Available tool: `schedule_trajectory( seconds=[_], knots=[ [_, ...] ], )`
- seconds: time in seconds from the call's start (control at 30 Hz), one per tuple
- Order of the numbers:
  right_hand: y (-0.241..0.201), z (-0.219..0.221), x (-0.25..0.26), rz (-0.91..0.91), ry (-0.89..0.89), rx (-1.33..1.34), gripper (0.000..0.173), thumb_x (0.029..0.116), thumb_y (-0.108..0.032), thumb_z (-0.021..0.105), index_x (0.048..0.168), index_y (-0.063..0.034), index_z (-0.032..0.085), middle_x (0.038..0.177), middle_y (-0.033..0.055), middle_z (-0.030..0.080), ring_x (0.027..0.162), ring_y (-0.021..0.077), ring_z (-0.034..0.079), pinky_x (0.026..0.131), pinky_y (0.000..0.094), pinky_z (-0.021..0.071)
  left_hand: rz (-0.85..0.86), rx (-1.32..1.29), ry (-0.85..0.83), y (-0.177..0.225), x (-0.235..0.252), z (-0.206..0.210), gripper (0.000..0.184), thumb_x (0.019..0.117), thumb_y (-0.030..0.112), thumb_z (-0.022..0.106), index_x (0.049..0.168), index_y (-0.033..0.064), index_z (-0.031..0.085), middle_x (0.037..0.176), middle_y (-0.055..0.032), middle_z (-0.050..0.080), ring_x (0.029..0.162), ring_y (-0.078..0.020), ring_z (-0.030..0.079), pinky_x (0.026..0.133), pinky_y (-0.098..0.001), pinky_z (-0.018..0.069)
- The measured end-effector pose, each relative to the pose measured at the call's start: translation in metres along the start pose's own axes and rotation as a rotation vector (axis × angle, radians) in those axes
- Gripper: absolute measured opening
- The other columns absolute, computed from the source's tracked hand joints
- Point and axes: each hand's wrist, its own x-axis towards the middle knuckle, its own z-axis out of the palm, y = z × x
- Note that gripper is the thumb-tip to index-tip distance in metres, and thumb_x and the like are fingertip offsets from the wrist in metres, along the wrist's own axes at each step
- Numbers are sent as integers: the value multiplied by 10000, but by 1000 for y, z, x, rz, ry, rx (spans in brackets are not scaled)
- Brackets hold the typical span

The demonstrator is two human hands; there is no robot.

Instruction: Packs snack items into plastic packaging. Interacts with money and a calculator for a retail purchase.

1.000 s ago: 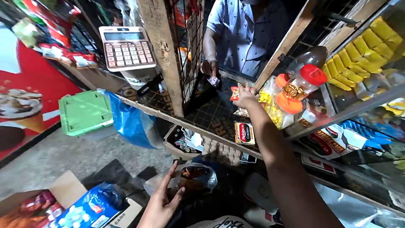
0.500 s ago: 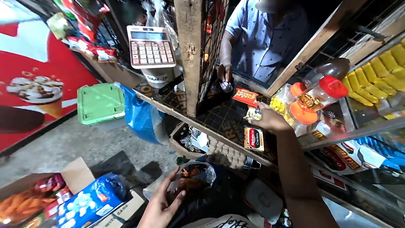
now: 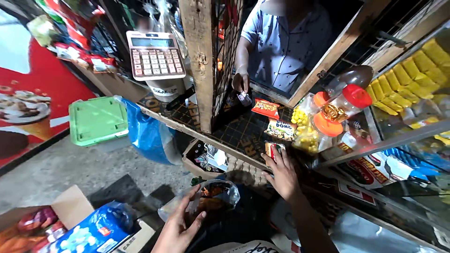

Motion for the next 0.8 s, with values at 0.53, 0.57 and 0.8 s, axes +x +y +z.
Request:
schedule_trajectory(
  seconds=[0.53, 0.57, 0.8],
  knots=[
    [-90, 54, -33, -958, -128, 689, 293, 952, 56, 571, 1195, -24, 714, 1261, 120, 716, 1282, 277, 623, 1117, 411, 480, 134, -36, 15, -1, -6, -1, 709, 909, 18, 452, 1598, 87, 296, 1465, -100, 539, 635, -19, 594, 541, -226, 534],
    [-98, 63, -31, -995, -125, 630, 273, 932, 59, 599, 1158, -22, 730, 1227, 124, 727, 1260, 302, 633, 1100, 426, 487, 155, -17, 17, -2, -7, 0, 711, 902, 26, 456, 1595, 87, 308, 1465, -107, 540, 656, -31, 608, 547, -239, 539],
    [-134, 77, -13, -1189, 28, 324, 137, 910, -2, 654, 840, -90, 732, 885, 67, 697, 993, 280, 661, 961, 428, 526, 221, 147, 38, -9, -12, -7, 674, 925, 88, 454, 1588, 84, 334, 1433, -106, 575, 916, -105, 686, 758, -332, 598]
  ],
)
